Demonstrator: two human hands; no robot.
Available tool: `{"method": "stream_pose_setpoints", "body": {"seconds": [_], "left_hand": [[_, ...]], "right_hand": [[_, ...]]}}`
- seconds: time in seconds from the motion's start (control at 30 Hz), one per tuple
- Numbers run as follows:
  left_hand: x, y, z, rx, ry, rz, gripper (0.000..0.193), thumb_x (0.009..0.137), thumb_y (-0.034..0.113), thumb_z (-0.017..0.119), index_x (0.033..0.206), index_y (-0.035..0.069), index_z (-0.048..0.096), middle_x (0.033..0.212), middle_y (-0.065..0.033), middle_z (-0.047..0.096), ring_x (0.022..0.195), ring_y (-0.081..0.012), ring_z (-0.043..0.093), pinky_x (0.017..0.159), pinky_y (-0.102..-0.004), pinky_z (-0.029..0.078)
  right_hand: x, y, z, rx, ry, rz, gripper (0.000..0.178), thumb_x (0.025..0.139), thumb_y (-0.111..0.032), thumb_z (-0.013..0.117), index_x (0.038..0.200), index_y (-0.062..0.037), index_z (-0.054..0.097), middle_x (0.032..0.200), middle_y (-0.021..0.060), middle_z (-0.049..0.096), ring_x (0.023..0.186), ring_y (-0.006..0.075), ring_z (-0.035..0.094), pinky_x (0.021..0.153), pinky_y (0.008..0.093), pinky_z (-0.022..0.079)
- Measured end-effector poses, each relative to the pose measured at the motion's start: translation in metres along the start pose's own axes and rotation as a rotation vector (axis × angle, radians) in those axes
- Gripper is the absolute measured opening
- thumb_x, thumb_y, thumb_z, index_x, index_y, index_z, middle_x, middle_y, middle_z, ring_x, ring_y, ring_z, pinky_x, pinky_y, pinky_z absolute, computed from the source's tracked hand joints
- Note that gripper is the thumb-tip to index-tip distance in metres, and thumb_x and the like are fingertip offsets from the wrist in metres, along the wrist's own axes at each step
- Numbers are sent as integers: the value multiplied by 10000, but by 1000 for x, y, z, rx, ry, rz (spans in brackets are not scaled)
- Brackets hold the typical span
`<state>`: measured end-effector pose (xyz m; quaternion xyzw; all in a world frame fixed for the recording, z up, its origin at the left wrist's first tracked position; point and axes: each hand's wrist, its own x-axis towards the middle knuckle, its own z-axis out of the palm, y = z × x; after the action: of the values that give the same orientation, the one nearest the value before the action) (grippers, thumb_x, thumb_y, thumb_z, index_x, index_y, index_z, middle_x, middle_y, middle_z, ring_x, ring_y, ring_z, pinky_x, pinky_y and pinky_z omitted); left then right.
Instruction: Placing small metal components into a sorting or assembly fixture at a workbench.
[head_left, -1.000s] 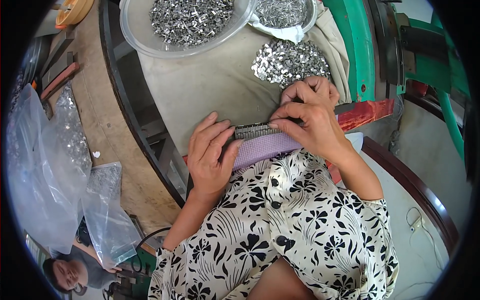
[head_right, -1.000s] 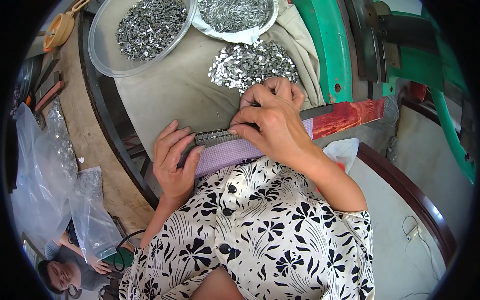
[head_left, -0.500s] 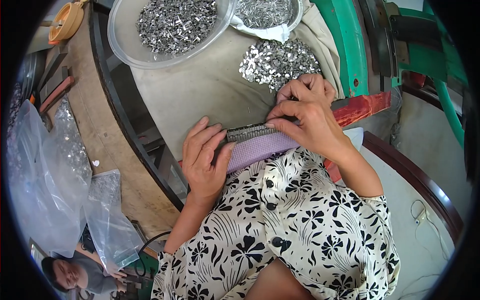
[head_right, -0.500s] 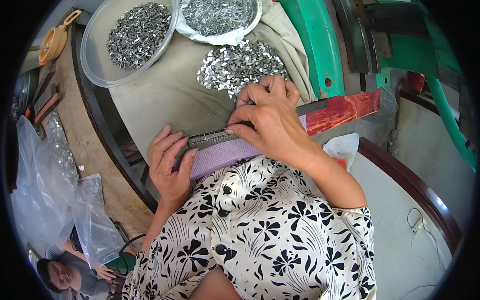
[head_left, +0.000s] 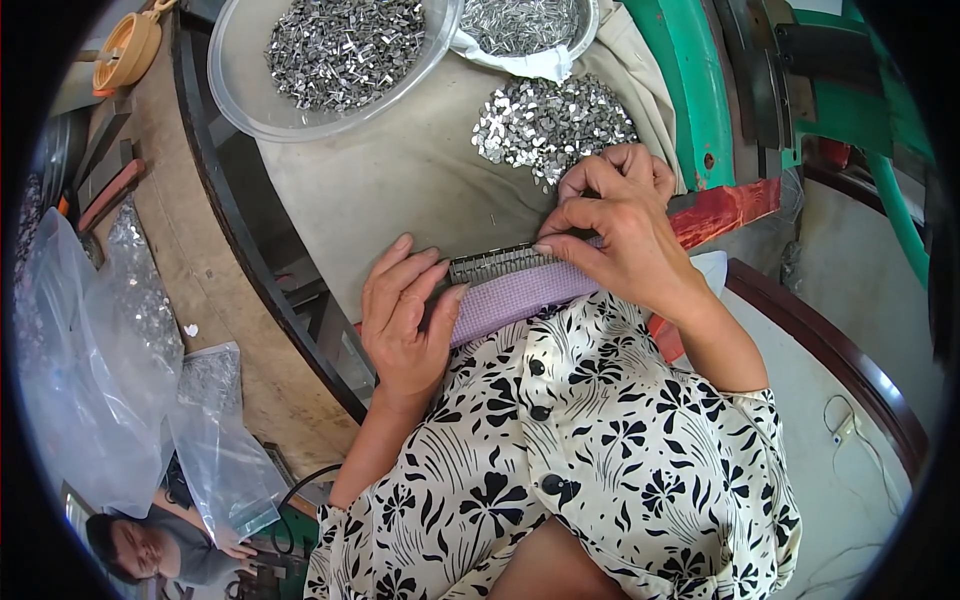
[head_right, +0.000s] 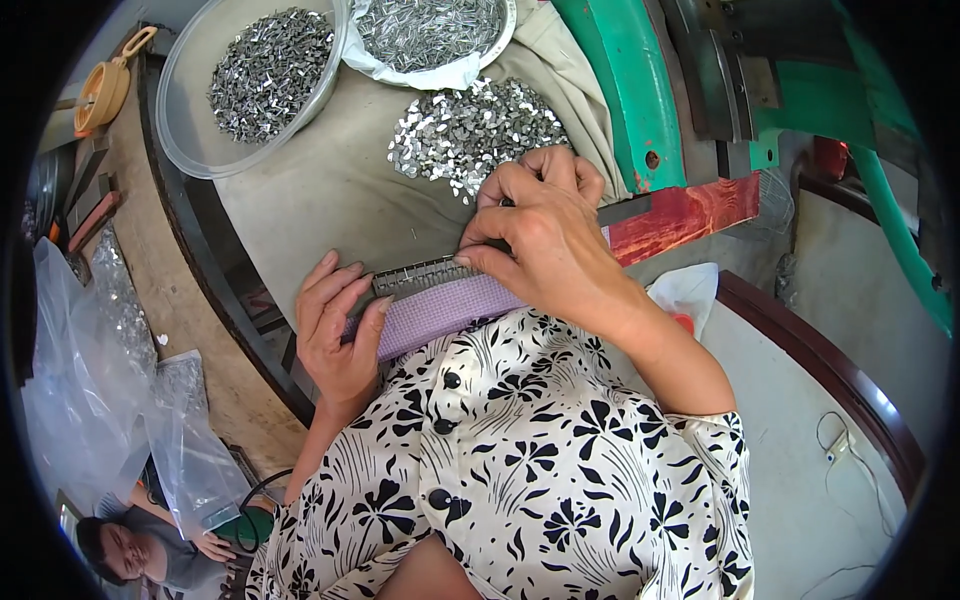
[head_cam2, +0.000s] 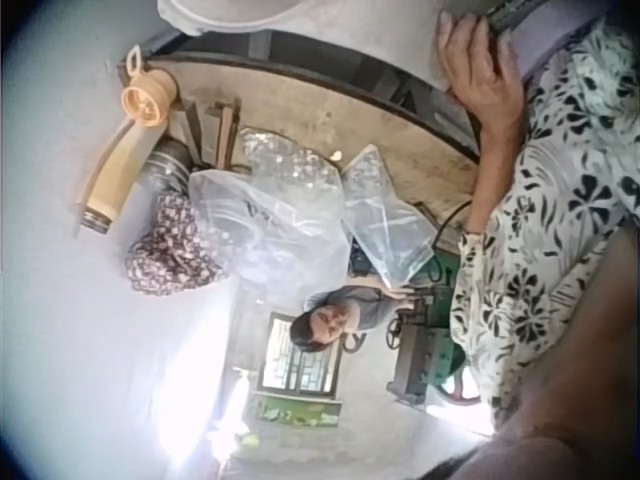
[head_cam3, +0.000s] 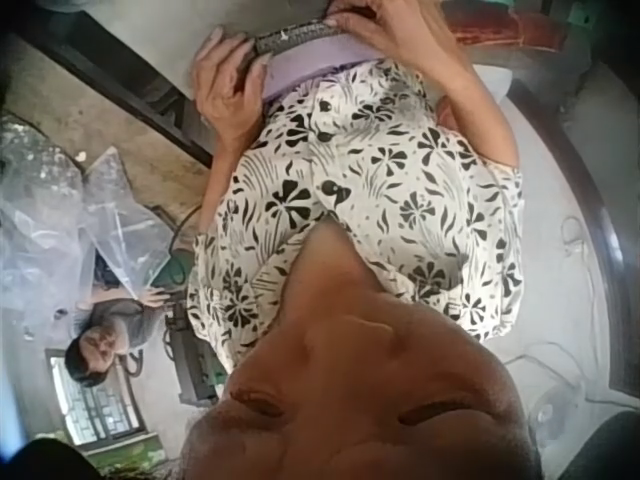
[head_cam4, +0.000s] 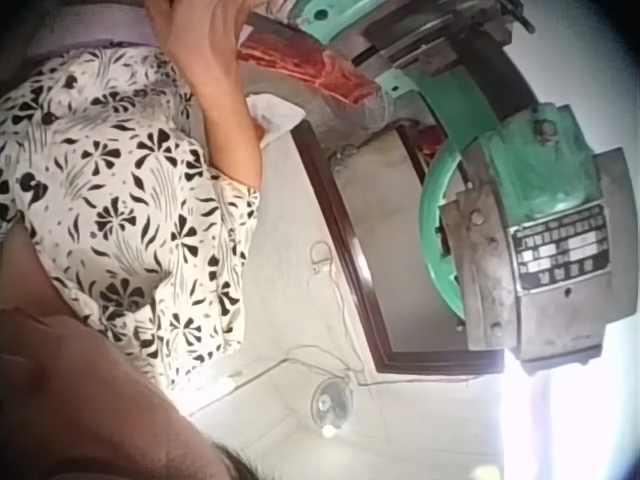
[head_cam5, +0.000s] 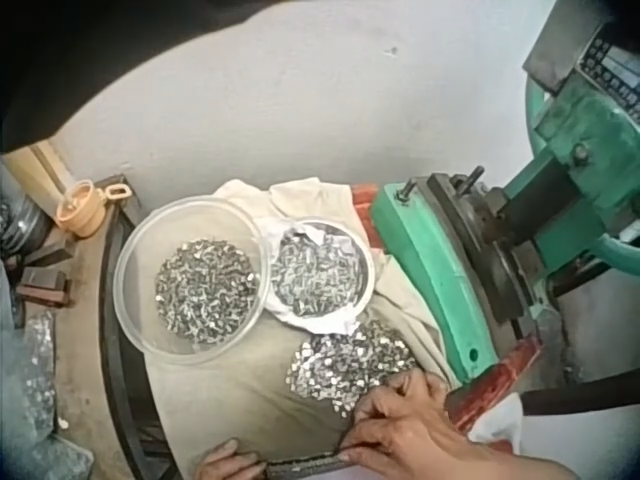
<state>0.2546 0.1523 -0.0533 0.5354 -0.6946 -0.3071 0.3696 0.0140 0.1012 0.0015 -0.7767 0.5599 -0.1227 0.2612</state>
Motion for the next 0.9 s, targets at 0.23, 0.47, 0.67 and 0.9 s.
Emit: {"method": "stream_pose_setpoints", "body": {"seconds": [0.23, 0.47, 0.67, 0.9], "left_hand": [[-1, -1, 0, -5, -1, -7, 297, 730, 34, 799, 1013, 15, 714, 1096, -104, 683, 1155, -337, 608, 973, -426, 481], [0, 1, -1, -28, -21, -35, 268, 751, 3, 785, 1012, -6, 723, 1105, -129, 680, 1193, -346, 589, 1001, -426, 458], [0, 1, -1, -28, -15, -36, 261, 753, -2, 782, 1007, -6, 724, 1103, -131, 680, 1192, -347, 589, 998, -427, 461], [-2, 0, -1, -15, -9, -46, 264, 746, 9, 784, 1002, -10, 722, 1099, -133, 682, 1189, -350, 590, 995, -426, 461]], "right_hand": [[-2, 3, -4, 23, -11, 15, 169, 679, -194, 833, 818, -124, 767, 917, -14, 577, 988, 243, 473, 915, 387, 319], [0, 0, -6, 28, -35, 18, 162, 689, -202, 829, 824, -135, 771, 926, -23, 575, 995, 234, 474, 916, 377, 300], [-2, 2, -3, 3, -12, 27, 158, 693, -199, 829, 824, -134, 769, 934, -16, 570, 997, 242, 475, 924, 383, 303], [-4, 6, -6, 65, -49, 52, 174, 675, -173, 832, 831, -131, 768, 949, -10, 577, 1042, 244, 466, 952, 412, 317]]}}
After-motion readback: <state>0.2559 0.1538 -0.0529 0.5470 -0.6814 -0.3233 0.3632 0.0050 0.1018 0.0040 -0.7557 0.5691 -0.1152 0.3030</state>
